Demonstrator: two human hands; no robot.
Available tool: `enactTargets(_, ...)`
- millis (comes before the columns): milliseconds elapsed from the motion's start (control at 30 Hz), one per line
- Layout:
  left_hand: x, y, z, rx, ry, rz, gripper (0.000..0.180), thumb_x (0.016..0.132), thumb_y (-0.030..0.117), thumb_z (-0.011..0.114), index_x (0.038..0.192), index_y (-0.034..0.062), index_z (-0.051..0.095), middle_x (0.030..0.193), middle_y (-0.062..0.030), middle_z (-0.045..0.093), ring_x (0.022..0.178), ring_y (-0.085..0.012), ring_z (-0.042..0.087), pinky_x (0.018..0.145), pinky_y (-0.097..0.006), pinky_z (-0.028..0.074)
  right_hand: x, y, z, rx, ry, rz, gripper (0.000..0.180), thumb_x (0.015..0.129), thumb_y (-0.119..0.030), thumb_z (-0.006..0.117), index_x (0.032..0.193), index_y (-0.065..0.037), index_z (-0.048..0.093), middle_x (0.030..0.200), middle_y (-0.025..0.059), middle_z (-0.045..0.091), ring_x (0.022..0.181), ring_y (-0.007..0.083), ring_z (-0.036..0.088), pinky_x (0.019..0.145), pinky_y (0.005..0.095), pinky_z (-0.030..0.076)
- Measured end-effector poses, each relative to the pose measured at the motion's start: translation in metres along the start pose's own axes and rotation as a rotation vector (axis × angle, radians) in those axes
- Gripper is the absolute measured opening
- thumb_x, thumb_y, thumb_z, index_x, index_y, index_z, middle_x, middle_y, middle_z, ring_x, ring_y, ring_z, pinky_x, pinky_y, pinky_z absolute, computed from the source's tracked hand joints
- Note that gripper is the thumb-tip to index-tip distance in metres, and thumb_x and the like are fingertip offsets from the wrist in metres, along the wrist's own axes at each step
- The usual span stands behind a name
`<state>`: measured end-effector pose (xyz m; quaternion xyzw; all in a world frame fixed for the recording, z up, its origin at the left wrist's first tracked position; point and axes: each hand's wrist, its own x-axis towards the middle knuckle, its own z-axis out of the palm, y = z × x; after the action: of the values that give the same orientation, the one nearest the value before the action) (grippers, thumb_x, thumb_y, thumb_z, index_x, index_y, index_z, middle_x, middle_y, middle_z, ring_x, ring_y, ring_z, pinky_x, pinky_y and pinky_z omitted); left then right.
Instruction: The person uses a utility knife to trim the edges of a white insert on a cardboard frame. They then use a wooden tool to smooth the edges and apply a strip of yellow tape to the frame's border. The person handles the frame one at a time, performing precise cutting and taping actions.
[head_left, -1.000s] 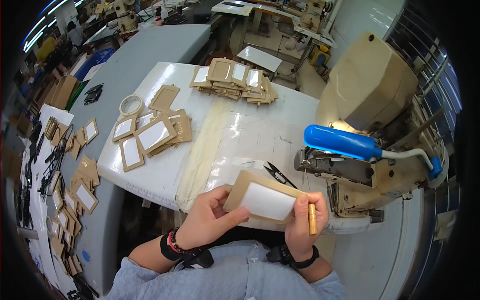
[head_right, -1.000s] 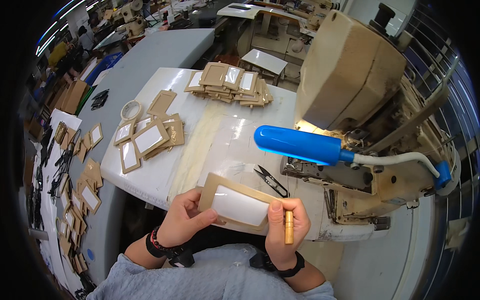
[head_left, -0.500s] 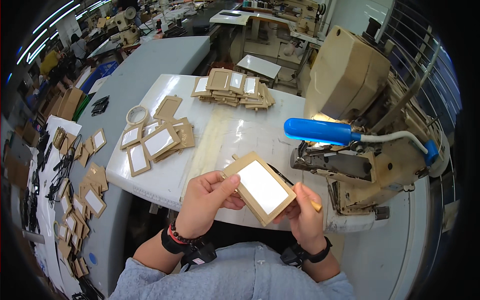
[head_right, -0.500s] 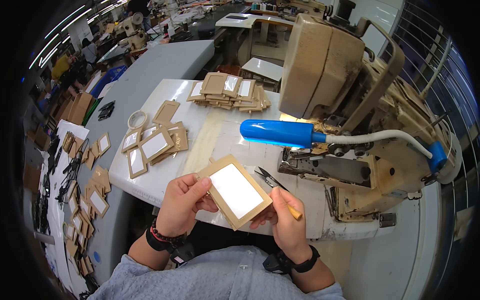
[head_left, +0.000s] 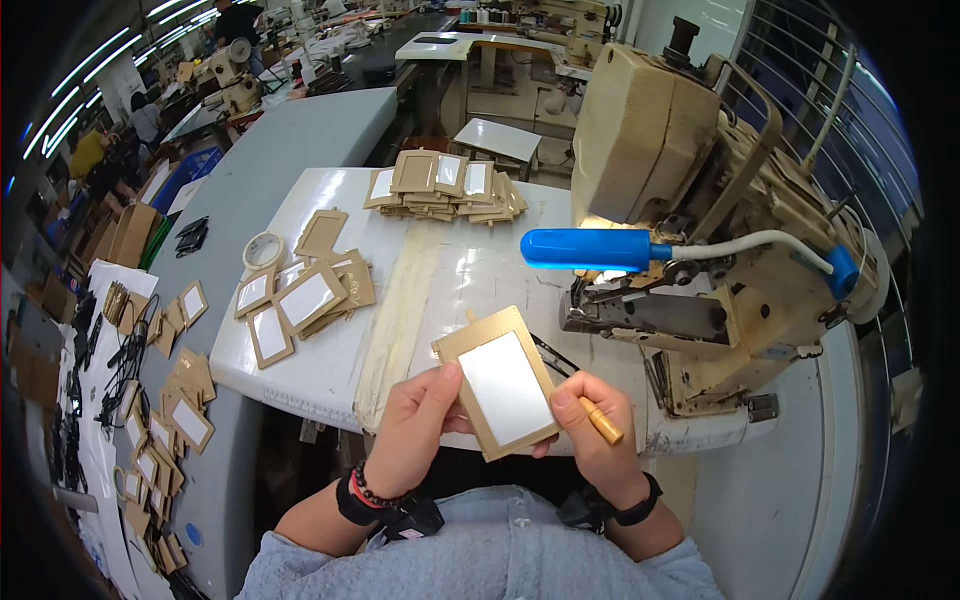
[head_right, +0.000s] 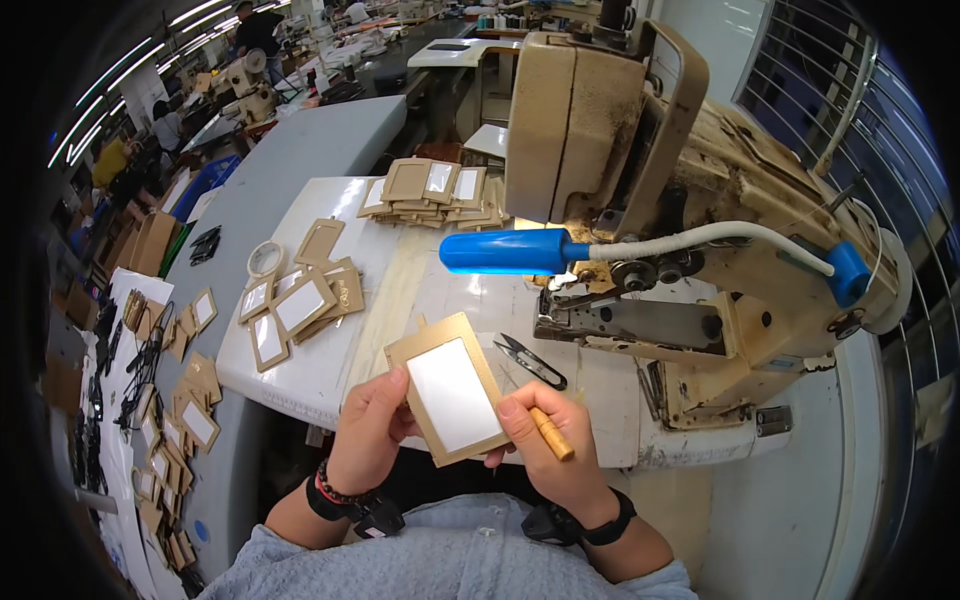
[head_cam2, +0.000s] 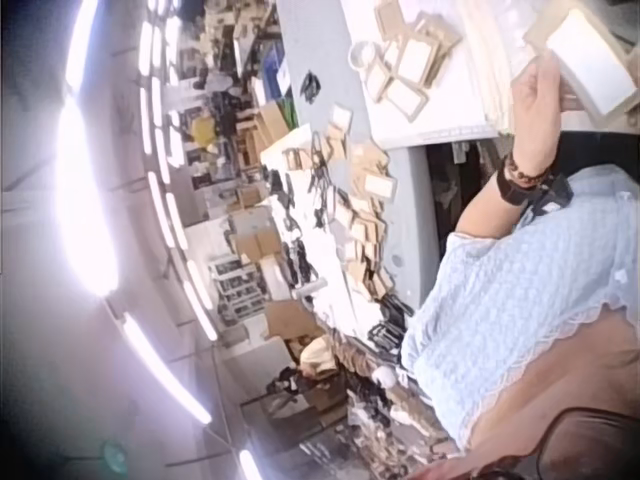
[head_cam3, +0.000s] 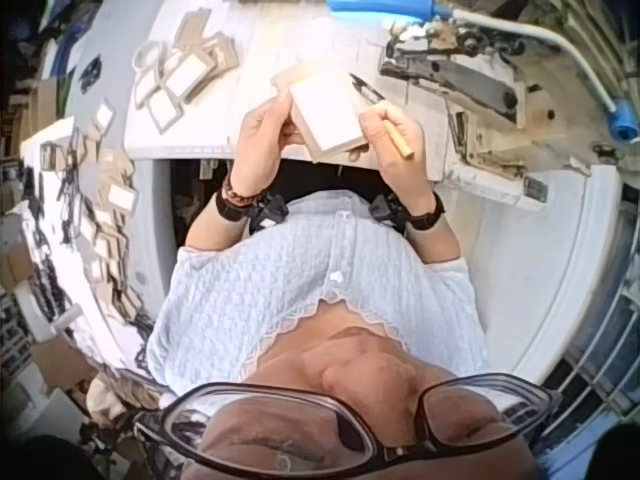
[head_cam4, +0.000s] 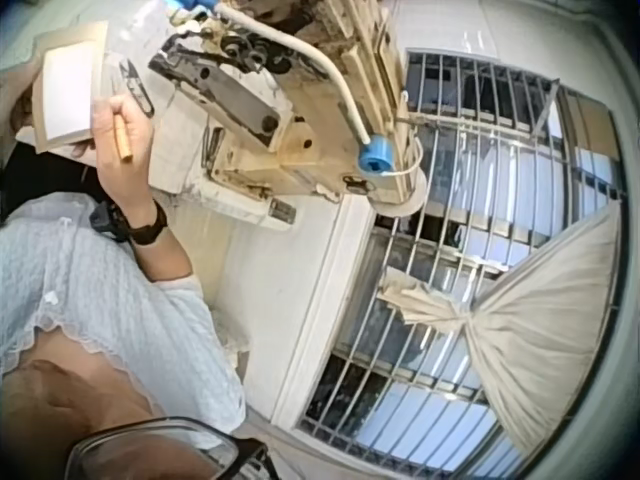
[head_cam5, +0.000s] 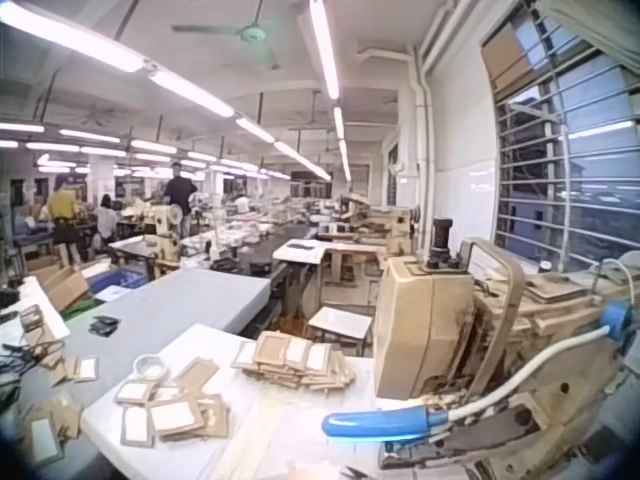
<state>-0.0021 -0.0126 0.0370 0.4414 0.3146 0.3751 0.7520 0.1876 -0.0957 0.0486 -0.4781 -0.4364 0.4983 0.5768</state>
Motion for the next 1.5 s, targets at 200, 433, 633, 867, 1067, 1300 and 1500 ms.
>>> enactTargets(200,0.002,0.0,0.003,-0.04,-0.036,-0.077,0.05,0.105,0.039,0.041,0.109,-0.0053,0.063,0.091,-0.0086,0.068,0.075,-0.011,0.065,0.066,-0.025,0.054,-0.007,0.005,0.012,-0.509,0.121,-0.303,0.02,0.099,-0.016,0.057,0.086,-0.001,0.055,0.075,0.0083,0.066,0.063,0.0123,0.064,0.056,0.0243,0.052)
enactTargets(433,0.015,-0.009,-0.01,0.275,-0.009,-0.053,0.048,0.105,0.038,0.042,0.106,-0.0044,0.065,0.086,-0.0054,0.068,0.071,-0.0082,0.062,0.063,-0.023,0.051,0.001,0.031,-0.005,-0.054,0.046,-0.014,0.028,0.102,-0.023,0.05,0.088,0.001,0.057,0.077,0.0063,0.064,0.068,0.0106,0.062,0.064,0.0233,0.05)
enactTargets(633,0.019,-0.009,-0.01,0.33,-0.039,-0.048,0.049,0.105,0.038,0.041,0.109,-0.0046,0.064,0.091,-0.0081,0.069,0.078,-0.012,0.066,0.07,-0.027,0.055,0.011,0.027,-0.004,-0.248,0.079,-0.068,0.023,0.1,-0.019,0.056,0.085,-0.001,0.056,0.073,0.0018,0.062,0.063,0.007,0.056,0.057,0.0211,0.043)
enactTargets(867,0.021,-0.025,-0.007,0.273,0.022,0.003,0.045,0.105,0.035,0.044,0.103,-0.0037,0.066,0.082,-0.0022,0.066,0.07,-0.0051,0.057,0.061,-0.023,0.047,0.01,0.045,0.012,-0.571,0.28,-0.282,0.019,0.096,-0.015,0.061,0.083,-0.002,0.055,0.058,0.0049,0.051,0.052,0.0087,0.049,0.049,0.027,0.04)
enactTargets(1067,0.035,-0.036,-0.019,0.189,0.002,-0.03,0.049,0.105,0.039,0.04,0.112,-0.0038,0.063,0.09,-0.0038,0.066,0.075,-0.0072,0.059,0.066,-0.024,0.05,0.016,0.047,0.0,-0.221,0.203,-0.137,0.027,0.103,-0.02,0.049,0.085,0.001,0.054,0.071,0.0059,0.06,0.066,0.0108,0.059,0.063,0.0254,0.049)
enactTargets(1300,0.035,-0.031,-0.029,0.188,-0.041,0.043,0.046,0.106,0.038,0.039,0.111,-0.0018,0.061,0.092,-0.0023,0.065,0.079,-0.0074,0.06,0.069,-0.025,0.051,0.005,0.045,-0.004,-0.324,0.153,-0.265,0.032,0.103,-0.025,0.046,0.088,0.002,0.054,0.074,0.011,0.065,0.066,0.0143,0.063,0.064,0.0261,0.051)
enactTargets(1500,0.025,-0.033,-0.03,0.266,-0.036,0.141,0.043,0.106,0.036,0.04,0.106,-0.002,0.061,0.089,-0.0015,0.064,0.077,-0.0065,0.057,0.068,-0.024,0.048,-0.005,0.055,0.005,-0.459,0.138,-0.359,0.025,0.101,-0.021,0.054,0.087,0.0,0.057,0.069,0.0096,0.065,0.061,0.0163,0.067,0.056,0.0263,0.052)
